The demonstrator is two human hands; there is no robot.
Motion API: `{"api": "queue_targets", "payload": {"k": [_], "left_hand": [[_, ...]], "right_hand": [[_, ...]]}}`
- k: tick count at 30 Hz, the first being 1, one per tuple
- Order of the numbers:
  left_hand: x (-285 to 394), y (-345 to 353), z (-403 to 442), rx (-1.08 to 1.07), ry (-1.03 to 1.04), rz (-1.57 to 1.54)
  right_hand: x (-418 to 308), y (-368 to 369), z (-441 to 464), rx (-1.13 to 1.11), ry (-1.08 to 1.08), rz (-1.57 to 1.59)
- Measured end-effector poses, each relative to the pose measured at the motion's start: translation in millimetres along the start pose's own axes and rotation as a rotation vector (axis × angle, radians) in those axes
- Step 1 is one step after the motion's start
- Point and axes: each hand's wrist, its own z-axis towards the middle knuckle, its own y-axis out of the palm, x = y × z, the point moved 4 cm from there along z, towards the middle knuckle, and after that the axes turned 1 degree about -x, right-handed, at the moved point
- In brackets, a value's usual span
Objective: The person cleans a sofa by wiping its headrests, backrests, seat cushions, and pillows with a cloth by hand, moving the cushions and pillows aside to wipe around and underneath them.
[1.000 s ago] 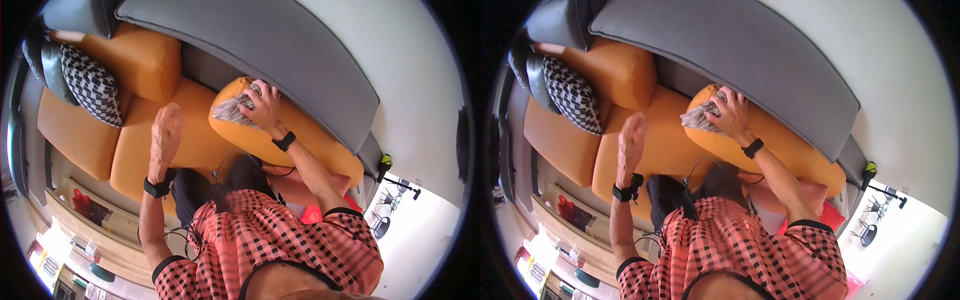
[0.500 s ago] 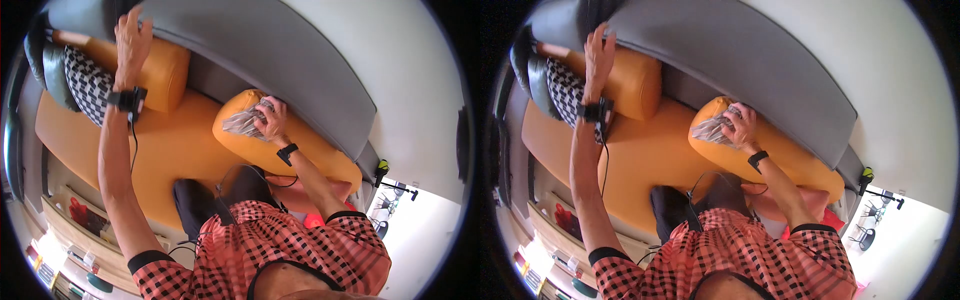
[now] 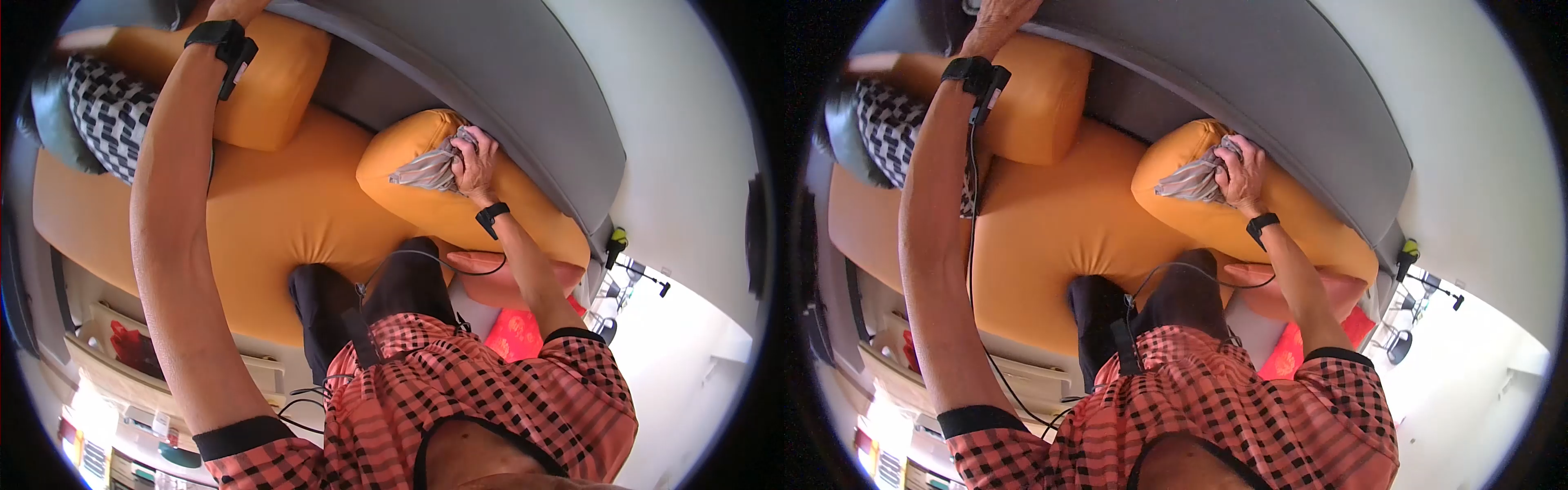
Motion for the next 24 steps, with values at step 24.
{"api": "queue_targets", "payload": {"k": [24], "left_hand": [[28, 84, -3, 0.032, 0.038, 0.039]], "right_hand": [[78, 5, -37, -0.128, 0.175, 0.052]]}}
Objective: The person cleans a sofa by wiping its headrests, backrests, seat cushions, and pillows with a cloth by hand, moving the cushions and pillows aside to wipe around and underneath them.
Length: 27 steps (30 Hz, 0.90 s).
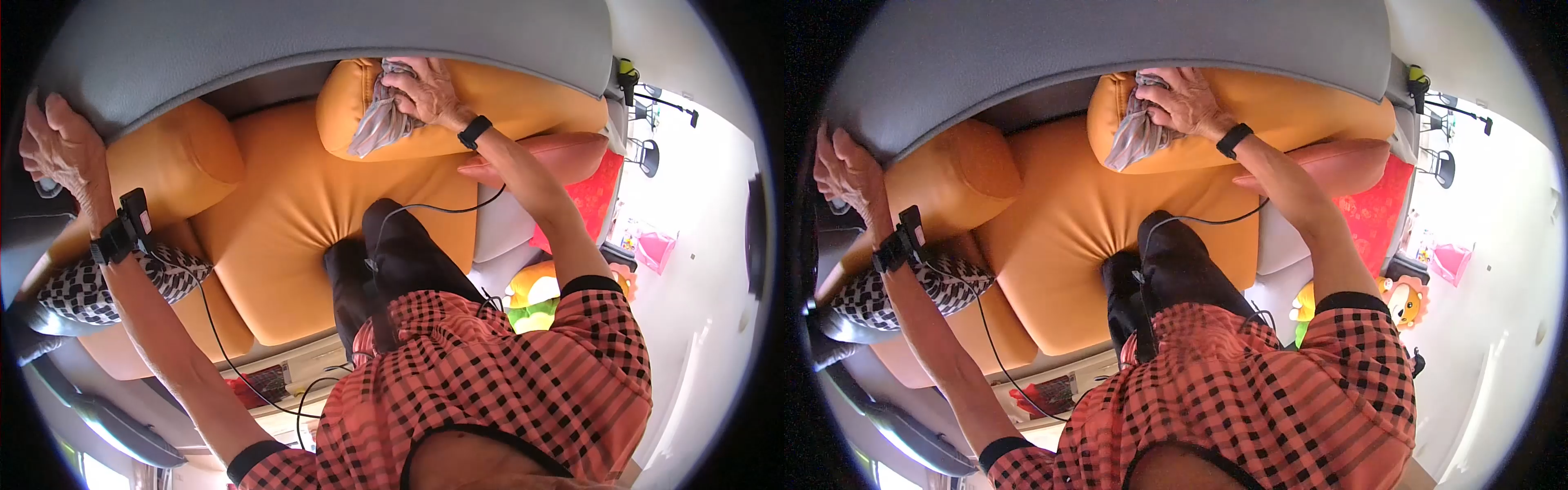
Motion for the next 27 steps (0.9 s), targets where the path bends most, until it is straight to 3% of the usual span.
{"api": "queue_targets", "payload": {"k": [3, 10, 11, 12, 13, 15, 18, 21, 27], "left_hand": [[-42, 14, -3, -0.077, 0.081, 0.086], [-6, -9, 5, -0.075, -0.147, 0.019], [-8, -10, 7, -0.092, -0.166, 0.043], [-12, -8, 8, -0.108, -0.186, 0.064], [-32, -3, 3, -0.110, -0.070, 0.112], [-32, -7, 3, -0.101, -0.027, 0.122], [-30, -18, 2, -0.125, -0.093, 0.130], [-36, -25, -2, -0.130, -0.043, 0.167], [-44, -26, -2, -0.134, -0.053, 0.176]], "right_hand": [[-8, 1, 12, -0.021, 0.025, -0.018], [-14, 4, 4, -0.090, 0.074, 0.064], [-7, 21, -8, -0.249, 0.134, 0.136], [-7, 17, -4, -0.209, 0.099, 0.166], [-13, 13, -2, -0.170, 0.067, 0.196], [-19, 6, 1, -0.146, 0.036, 0.276], [-30, 3, 7, -0.199, 0.042, 0.436], [-39, -2, 2, -0.147, -0.097, 0.110], [-43, 36, -21, -0.200, 0.115, 0.435]]}}
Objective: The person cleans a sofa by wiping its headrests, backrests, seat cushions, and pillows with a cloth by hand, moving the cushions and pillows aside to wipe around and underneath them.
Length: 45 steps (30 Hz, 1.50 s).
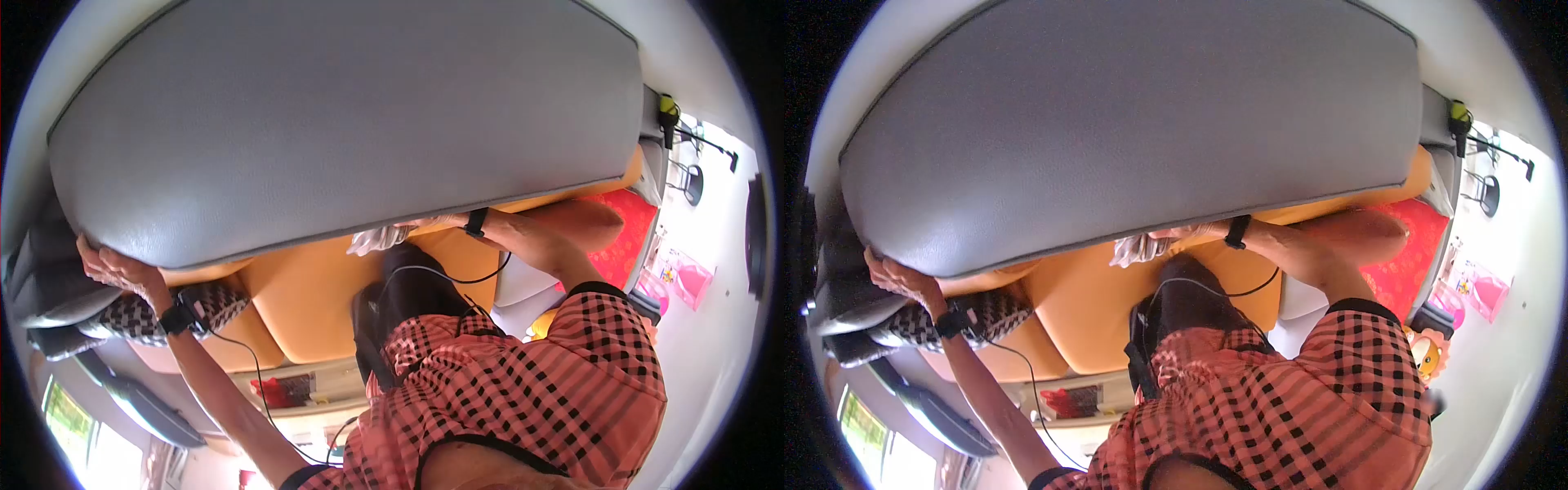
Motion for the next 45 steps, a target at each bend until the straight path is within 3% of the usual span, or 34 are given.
{"api": "queue_targets", "payload": {"k": [3, 6, 9, 10, 12, 15, 17, 18, 19, 21, 24, 25, 31, 35, 41, 43, 45], "left_hand": [[-4, 1, 0, -0.030, 0.041, 0.058], [0, 2, 0, -0.099, -0.056, 0.082], [-3, 10, 0, -0.043, -0.065, 0.026], [5, 6, 1, -0.037, -0.136, 0.000], [9, 4, 0, -0.023, -0.271, -0.081], [1, 18, 2, -0.042, -0.098, -0.074], [-10, 35, -7, -0.003, 0.224, 0.249], [18, 35, -6, -0.023, 0.070, 0.123], [39, 38, -2, -0.051, -0.092, -0.007], [45, 57, -1, -0.090, -0.008, 0.066], [55, 68, 12, -0.116, -0.093, -0.042], [97, 21, 16, -0.081, -0.087, -0.014], [121, -4, 20, -0.064, -0.035, -0.053], [107, 19, 23, -0.093, -0.032, -0.044], [80, 30, 20, -0.114, -0.002, 0.030], [66, 40, 19, -0.114, 0.004, 0.078], [60, 43, 19, -0.095, 0.036, 0.104]], "right_hand": [[20, 19, -13, -0.028, 0.044, 0.151], [24, 23, -15, -0.047, 0.051, 0.231], [8, -10, 8, -0.022, 0.026, 0.225], [4, -16, 14, -0.153, 0.007, 0.072], [-21, -20, 24, -0.109, -0.056, 0.038], [-18, -31, 28, 0.019, -0.108, -0.006], [-12, -35, 16, 0.056, -0.043, -0.027], [-4, -38, 11, -0.056, 0.093, 0.057], [2, -38, 13, 0.008, 0.086, 0.033], [11, -38, 18, 0.139, 0.053, -0.049], [10, -49, 43, 0.423, 0.019, -0.204], [-8, -98, 12, 0.494, -0.010, -0.258], [-57, -64, -6, 0.316, -0.048, 0.208], [-92, -82, 13, 0.389, -0.159, 0.364], [-90, -211, 29, 0.597, -0.258, 0.260], [-67, -251, 36, 0.653, -0.196, 0.129], [-35, -287, 30, 0.581, 0.027, -0.159]]}}
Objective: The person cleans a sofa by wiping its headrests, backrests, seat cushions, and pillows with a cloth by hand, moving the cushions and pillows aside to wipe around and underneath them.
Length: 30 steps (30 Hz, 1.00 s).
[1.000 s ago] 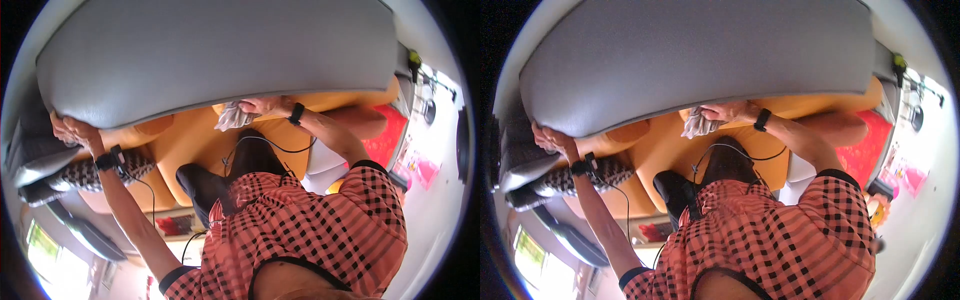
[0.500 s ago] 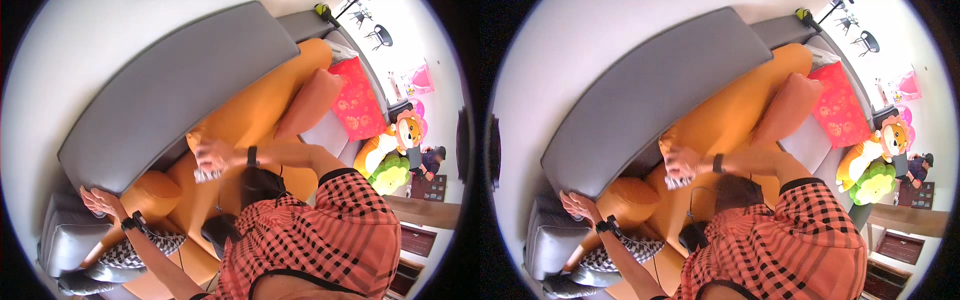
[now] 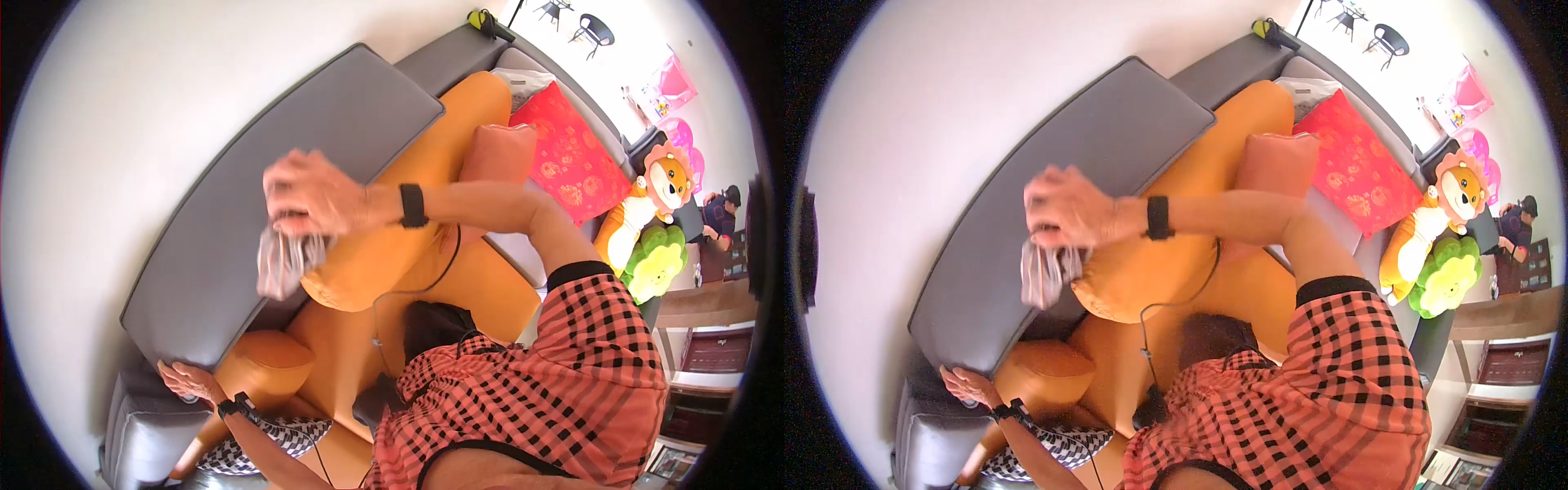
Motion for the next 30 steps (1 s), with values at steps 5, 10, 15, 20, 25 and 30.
{"api": "queue_targets", "payload": {"k": [5, 10, 15, 20, 25, 30], "left_hand": [[-27, -5, 13, -0.034, 0.041, 0.026], [3, -45, 52, -0.064, 0.243, 0.108], [24, -27, 51, -0.137, 0.304, 0.017], [24, -37, 49, -0.172, 0.249, 0.012], [9, -33, 47, -0.113, 0.222, 0.041], [8, -27, 44, -0.079, 0.208, 0.055]], "right_hand": [[42, 27, -11, 0.029, 0.073, -0.264], [45, 32, -5, 0.135, 0.016, -0.222], [69, 18, -10, 0.132, -0.096, -0.264], [157, -35, -32, 0.205, 0.083, -0.633], [263, -83, -73, 0.110, 0.860, -0.578], [266, -75, -77, 0.196, 1.017, -0.459]]}}
